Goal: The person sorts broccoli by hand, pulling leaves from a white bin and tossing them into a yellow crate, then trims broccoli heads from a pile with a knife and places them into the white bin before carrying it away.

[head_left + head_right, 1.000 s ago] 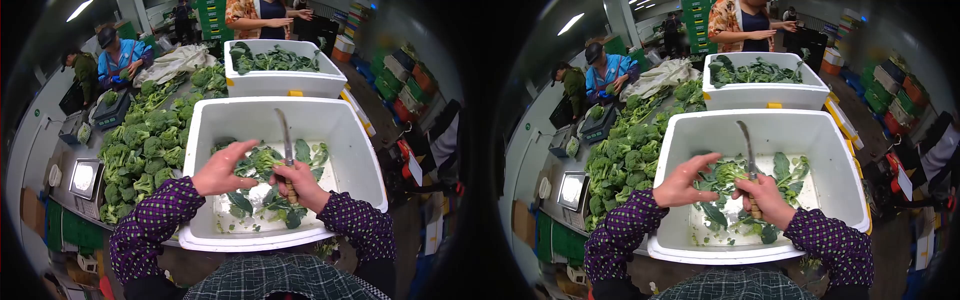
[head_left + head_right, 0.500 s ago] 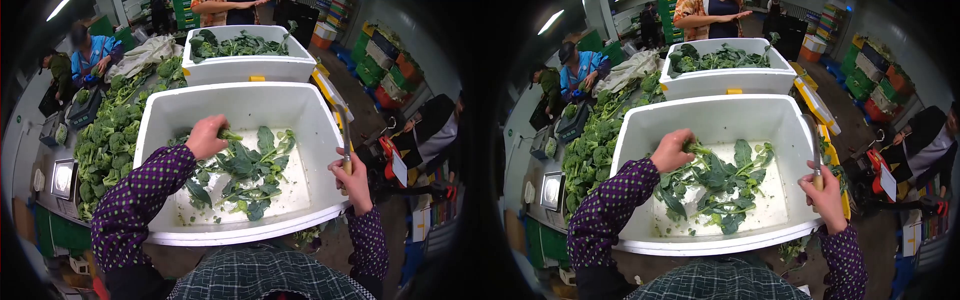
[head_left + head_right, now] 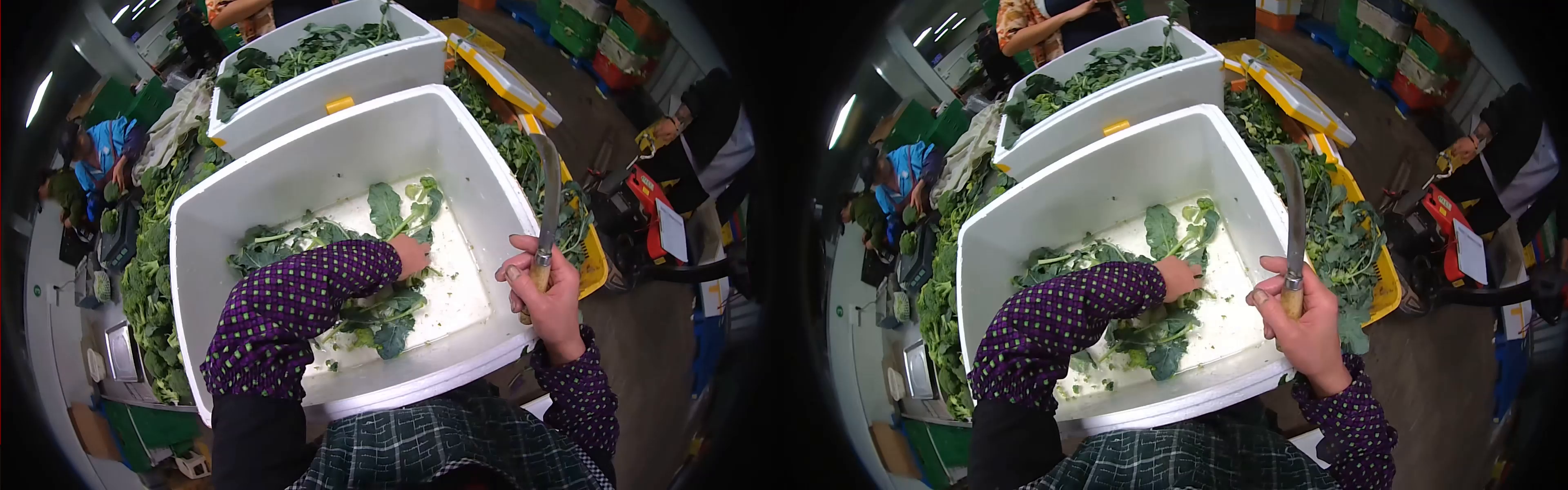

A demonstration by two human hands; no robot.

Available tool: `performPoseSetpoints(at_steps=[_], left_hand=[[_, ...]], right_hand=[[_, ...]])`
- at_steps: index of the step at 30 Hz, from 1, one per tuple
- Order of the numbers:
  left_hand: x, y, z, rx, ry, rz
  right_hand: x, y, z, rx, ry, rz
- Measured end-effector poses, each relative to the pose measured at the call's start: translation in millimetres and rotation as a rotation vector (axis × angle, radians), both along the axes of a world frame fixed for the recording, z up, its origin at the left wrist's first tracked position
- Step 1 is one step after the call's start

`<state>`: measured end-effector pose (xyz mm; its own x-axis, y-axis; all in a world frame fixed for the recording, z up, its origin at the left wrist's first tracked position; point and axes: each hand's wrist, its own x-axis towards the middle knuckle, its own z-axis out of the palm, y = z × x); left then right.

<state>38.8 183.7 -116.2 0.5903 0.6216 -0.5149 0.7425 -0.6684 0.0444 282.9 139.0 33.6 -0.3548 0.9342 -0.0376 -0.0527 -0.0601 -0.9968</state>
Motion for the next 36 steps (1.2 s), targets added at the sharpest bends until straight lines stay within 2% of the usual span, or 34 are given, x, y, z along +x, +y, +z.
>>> performPoseSetpoints(at_steps=[1,2,5,6,9,11,13,14,17,18,21,25,28,29,32,36], left_hand=[[1.3,5.6,3.5,-0.013,0.093,-0.053],[-0.1,7.8,6.8,-0.042,0.095,0.023],[-30.6,1.1,23.3,0.121,-0.158,0.211],[-35.4,-4.2,41.8,0.092,-0.264,0.332],[-43.1,-17.9,21.0,0.161,-0.368,0.348],[-43.7,-23.9,-11.2,0.226,-0.18,0.221],[-44.0,-23.8,-21.3,0.257,0.008,0.064],[-48.0,-20.3,-24.6,0.252,0.012,0.097],[-50.3,-4.3,26.1,0.397,-0.188,0.229],[-45.6,-0.3,42.1,0.378,-0.319,0.332],[-25.1,9.3,44.7,0.122,-0.555,0.43],[12.9,-5.6,-9.8,0.061,-0.298,0.235],[31.7,-9.1,-3.6,-0.018,-0.125,0.069],[29.9,-1.8,-22.1,-0.024,-0.02,-0.019],[17.9,6.3,-21.2,0.105,-0.097,-0.015],[-7.1,44.1,38.8,0.213,-0.267,0.148]], right_hand=[[1.3,0.7,-0.8,-0.012,0.016,0.003],[2.9,1.4,-0.7,-0.013,0.016,0.006],[2.7,1.0,1.5,-0.022,0.021,0.029],[2.3,1.6,2.2,-0.025,0.025,0.037],[1.5,2.4,2.3,-0.03,0.041,0.063],[3.3,3.5,3.0,-0.029,0.045,0.078],[4.8,2.5,1.5,-0.039,0.05,0.075],[5.5,2.8,1.1,-0.036,0.048,0.083],[6.9,1.2,2.7,-0.038,0.074,0.07],[6.6,0.9,3.1,-0.038,0.079,0.066],[7.1,1.7,3.4,-0.044,0.088,0.073],[8.0,2.4,1.9,-0.064,0.111,0.077],[10.2,2.6,5.1,-0.085,0.05,0.068],[9.4,4.9,8.2,-0.067,0.028,0.061],[12.0,3.0,4.7,-0.079,0.102,0.059],[9.8,3.9,4.0,-0.107,0.102,0.063]])
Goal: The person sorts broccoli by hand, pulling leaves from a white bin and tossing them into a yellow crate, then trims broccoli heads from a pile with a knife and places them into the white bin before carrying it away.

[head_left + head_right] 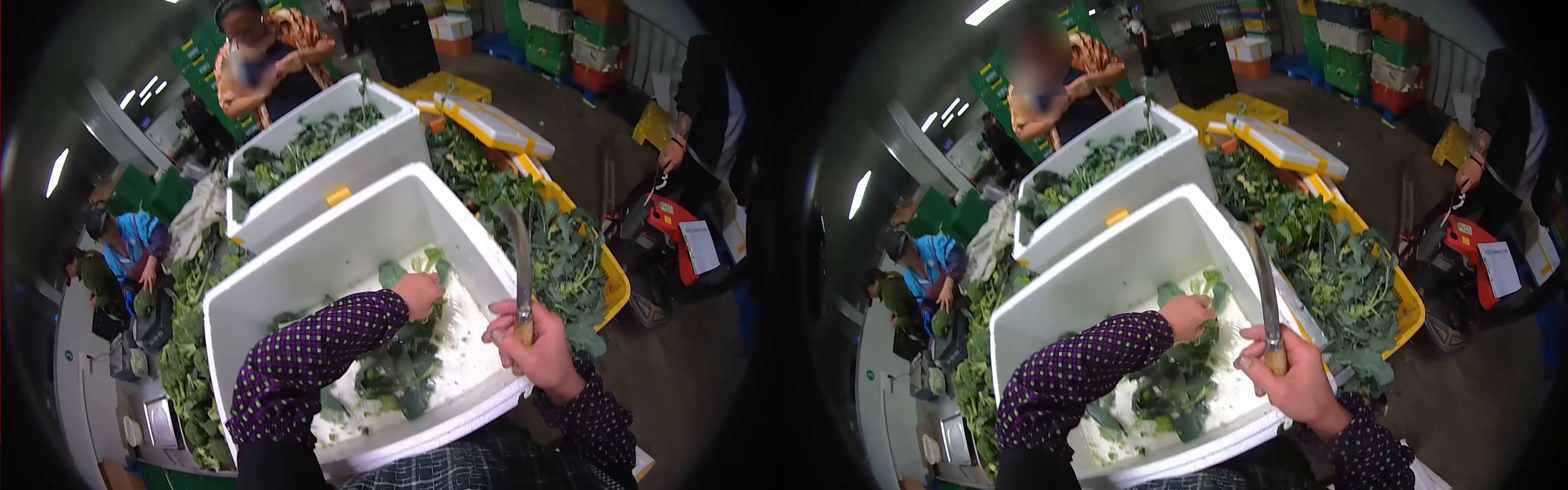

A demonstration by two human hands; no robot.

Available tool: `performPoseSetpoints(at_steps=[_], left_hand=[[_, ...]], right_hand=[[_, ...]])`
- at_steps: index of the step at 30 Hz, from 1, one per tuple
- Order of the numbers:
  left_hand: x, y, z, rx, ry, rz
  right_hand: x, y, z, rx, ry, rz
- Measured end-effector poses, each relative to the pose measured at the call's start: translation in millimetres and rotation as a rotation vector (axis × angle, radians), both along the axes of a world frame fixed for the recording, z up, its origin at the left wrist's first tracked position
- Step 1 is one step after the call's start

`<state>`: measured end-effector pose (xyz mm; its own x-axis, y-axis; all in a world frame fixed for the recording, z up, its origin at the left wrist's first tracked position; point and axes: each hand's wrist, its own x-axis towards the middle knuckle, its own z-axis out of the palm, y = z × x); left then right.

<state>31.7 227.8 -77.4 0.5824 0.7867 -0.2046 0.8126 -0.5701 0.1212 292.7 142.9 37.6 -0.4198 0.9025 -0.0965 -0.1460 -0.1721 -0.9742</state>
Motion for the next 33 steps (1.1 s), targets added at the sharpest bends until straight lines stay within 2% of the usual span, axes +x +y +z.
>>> performPoseSetpoints(at_steps=[1,6,9,12,15,16,18,21,23,26,28,29,30,33], left_hand=[[-5.3,11.9,13.3,0.051,-0.05,0.051],[-33.4,84.0,1.1,0.123,-0.095,0.258],[-36.4,111.8,-51.5,0.122,-0.082,0.375],[-14.8,103.1,-61.1,0.058,-0.022,0.388],[-15.5,108.4,-78.6,0.04,0.041,0.306],[-8.0,104.8,-58.0,-0.025,0.15,0.35],[-14.8,108.8,-66.6,-0.011,0.258,0.293],[-24.5,104.1,-64.7,-0.101,0.133,0.302],[-21.8,101.2,-62.5,-0.162,0.178,0.387],[-32.8,107.8,-76.9,-0.144,0.24,0.365],[-30.2,96.7,-40.8,-0.061,0.203,0.359],[-43.2,92.9,-36.6,0.04,0.104,0.357],[-46.4,79.8,-7.5,0.086,0.054,0.369],[-74.0,24.0,58.5,0.035,-0.157,0.293]], right_hand=[[0.1,-0.7,1.0,-0.004,-0.016,0.01],[0.7,0.3,-0.2,-0.017,0.035,0.012],[2.4,0.5,0.4,-0.029,0.045,0.013],[3.4,1.3,-1.1,-0.029,0.048,0.023],[1.9,5.1,1.6,-0.027,0.06,0.026],[2.0,4.3,2.5,-0.023,0.067,0.02],[3.6,2.0,3.8,-0.051,0.034,0.017],[4.7,3.9,5.2,-0.074,0.042,0.014],[3.6,6.1,5.4,-0.082,0.048,0.026],[7.6,9.5,4.6,-0.063,0.073,0.0],[11.2,10.4,-1.7,-0.065,0.054,-0.008],[9.7,8.1,-3.3,-0.029,0.066,-0.017],[7.5,6.1,-3.1,0.0,0.062,-0.031],[3.2,-2.1,-7.5,0.029,0.06,-0.026]])
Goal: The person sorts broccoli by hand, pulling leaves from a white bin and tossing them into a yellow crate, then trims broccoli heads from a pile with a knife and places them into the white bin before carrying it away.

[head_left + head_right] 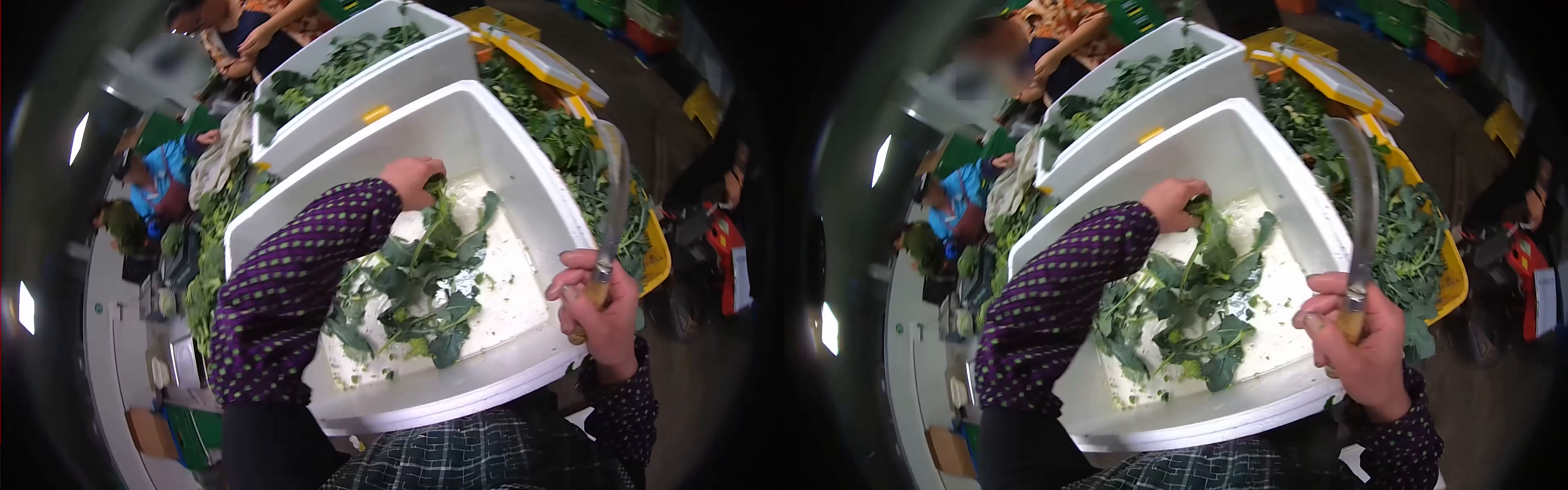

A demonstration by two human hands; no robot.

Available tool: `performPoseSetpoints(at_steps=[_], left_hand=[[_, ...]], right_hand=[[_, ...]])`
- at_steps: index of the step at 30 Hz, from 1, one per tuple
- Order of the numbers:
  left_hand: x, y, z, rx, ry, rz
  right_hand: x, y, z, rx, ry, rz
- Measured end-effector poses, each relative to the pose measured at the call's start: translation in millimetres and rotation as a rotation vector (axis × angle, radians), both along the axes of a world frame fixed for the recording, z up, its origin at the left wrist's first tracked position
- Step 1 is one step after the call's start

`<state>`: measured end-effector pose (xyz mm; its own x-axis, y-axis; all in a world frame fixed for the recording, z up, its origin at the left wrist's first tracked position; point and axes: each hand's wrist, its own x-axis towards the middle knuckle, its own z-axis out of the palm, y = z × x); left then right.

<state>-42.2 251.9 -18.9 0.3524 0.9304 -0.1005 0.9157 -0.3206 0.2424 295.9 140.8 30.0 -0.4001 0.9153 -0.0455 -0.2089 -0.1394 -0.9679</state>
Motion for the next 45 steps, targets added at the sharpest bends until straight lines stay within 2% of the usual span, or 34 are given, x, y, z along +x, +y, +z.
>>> performPoseSetpoints(at_steps=[2,4,6,9,10,12,14,15,16,17,19,20,22,24,26,27,30,32,34,35,38,43,45], left_hand=[[-13.9,-44.6,26.6,0.112,-0.002,0.054],[-27.3,-82.0,45.4,0.171,-0.078,0.219],[-47.0,-113.3,39.1,0.179,-0.127,0.272],[-59.3,-157.1,16.2,0.16,0.129,0.279],[-64.6,-170.9,-3.9,0.089,0.174,0.175],[-45.4,-196.0,-31.6,-0.241,0.319,0.083],[-29.5,-212.7,-59.5,-0.318,0.404,-0.04],[-25.5,-212.5,-75.7,-0.426,0.372,-0.045],[-10.5,-209.4,-73.7,-0.578,0.371,0.041],[-8.5,-211.8,-86.0,-0.565,0.307,0.017],[-5.0,-205.6,-113.5,-0.689,0.361,0.074],[-11.0,-206.9,-134.1,-0.653,0.301,0.073],[-7.9,-204.1,-119.1,-0.663,0.198,0.231],[-12.5,-193.8,-103.1,-0.813,0.204,0.211],[-29.6,-188.6,-133.7,-0.834,0.317,0.108],[-27.6,-189.4,-124.6,-0.844,0.305,0.16],[-19.0,-193.1,-90.7,-0.776,0.402,0.226],[-20.9,-205.0,-90.2,-0.439,0.422,0.271],[-7.3,-197.4,-52.1,-0.39,0.435,0.408],[-11.3,-191.5,-46.6,-0.377,0.418,0.42],[-34.5,-190.7,-57.5,-0.121,0.193,0.449],[-59.0,-180.0,-41.1,-0.214,-0.05,0.396],[-61.3,-180.1,-34.0,-0.203,-0.038,0.417]], right_hand=[[-0.9,2.3,1.1,0.022,-0.003,0.008],[-1.9,1.2,1.2,0.035,-0.014,0.027],[-2.5,1.0,2.1,0.04,-0.023,0.018],[-3.4,-1.5,1.9,0.031,-0.033,0.01],[-5.4,-0.9,1.4,0.04,-0.033,0.024],[-4.5,-1.0,1.6,0.06,-0.048,0.041],[-3.7,-0.9,0.7,0.059,-0.049,0.048],[-4.0,-0.9,0.8,0.063,-0.048,0.047],[-4.3,-1.2,0.9,0.039,-0.069,0.049],[-3.3,-2.8,0.9,0.031,-0.084,0.044],[-2.8,-1.0,1.5,0.039,-0.084,0.04],[-2.7,0.7,0.5,0.049,-0.073,0.042],[-4.0,-2.0,1.5,0.025,-0.067,0.034],[-5.9,0.4,-0.6,0.017,-0.044,0.053],[-4.9,0.4,-5.6,0.072,-0.052,0.081],[-3.9,-1.9,-5.1,0.068,-0.041,0.073],[-5.0,-6.7,1.9,0.089,-0.059,0.05],[-3.7,-5.9,1.8,0.111,-0.093,0.02],[-6.9,-7.6,0.9,0.1,-0.072,-0.015],[-7.2,-8.5,2.3,0.123,-0.091,-0.022],[-6.7,-11.3,-0.8,0.12,-0.064,-0.046],[-5.3,-6.9,-3.5,0.125,-0.054,-0.027],[-6.1,-5.7,-3.7,0.136,-0.05,-0.032]])
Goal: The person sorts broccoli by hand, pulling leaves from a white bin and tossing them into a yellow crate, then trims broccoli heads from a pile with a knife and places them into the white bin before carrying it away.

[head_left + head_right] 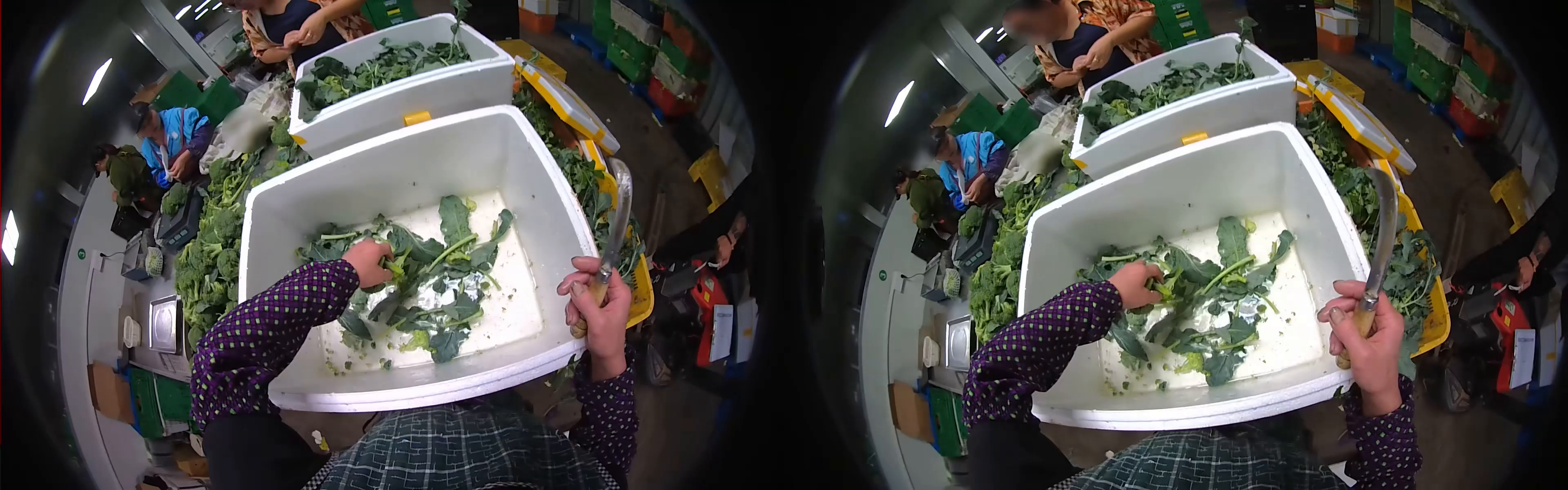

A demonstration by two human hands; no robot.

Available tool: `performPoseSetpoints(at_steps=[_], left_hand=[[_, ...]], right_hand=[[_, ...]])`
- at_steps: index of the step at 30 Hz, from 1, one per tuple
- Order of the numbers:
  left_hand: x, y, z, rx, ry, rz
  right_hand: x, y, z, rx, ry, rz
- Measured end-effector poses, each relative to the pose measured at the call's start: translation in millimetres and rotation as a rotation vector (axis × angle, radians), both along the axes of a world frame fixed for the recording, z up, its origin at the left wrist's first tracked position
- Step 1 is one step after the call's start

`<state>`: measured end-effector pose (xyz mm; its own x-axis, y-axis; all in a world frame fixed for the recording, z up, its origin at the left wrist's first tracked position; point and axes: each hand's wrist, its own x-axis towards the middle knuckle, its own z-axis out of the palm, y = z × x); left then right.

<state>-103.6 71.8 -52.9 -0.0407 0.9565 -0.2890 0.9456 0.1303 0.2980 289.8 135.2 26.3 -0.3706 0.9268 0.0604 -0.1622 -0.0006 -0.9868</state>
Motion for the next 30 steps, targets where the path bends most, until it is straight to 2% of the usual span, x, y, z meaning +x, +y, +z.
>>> performPoseSetpoints(at_steps=[2,5,9,13,20,24,28,30], left_hand=[[9.8,-3.9,10.5,-0.005,-0.011,-0.055],[35.0,-19.5,7.8,0.0,-0.218,-0.26],[57.5,-40.4,-48.8,-0.222,-0.297,-0.548],[74.8,-56.4,-84.8,-0.374,-0.209,-0.578],[91.1,-62.2,-79.2,-0.372,0.004,-0.605],[76.9,-72.5,-58.2,-0.132,-0.102,-0.549],[72.6,-75.1,-70.8,-0.194,-0.187,-0.629],[80.3,-69.2,-73.1,-0.216,-0.117,-0.557]], right_hand=[[1.3,-0.6,-0.7,-0.011,-0.018,-0.008],[0.3,-0.3,-0.4,-0.004,-0.036,-0.013],[-0.5,1.4,0.2,-0.011,-0.033,-0.006],[-1.1,1.8,1.1,-0.012,-0.031,-0.007],[-1.8,2.0,3.4,-0.031,-0.038,-0.016],[-0.7,2.2,2.0,-0.029,-0.03,0.0],[-1.1,1.2,2.8,-0.018,-0.034,0.016],[-1.3,1.1,2.0,-0.015,-0.027,0.017]])
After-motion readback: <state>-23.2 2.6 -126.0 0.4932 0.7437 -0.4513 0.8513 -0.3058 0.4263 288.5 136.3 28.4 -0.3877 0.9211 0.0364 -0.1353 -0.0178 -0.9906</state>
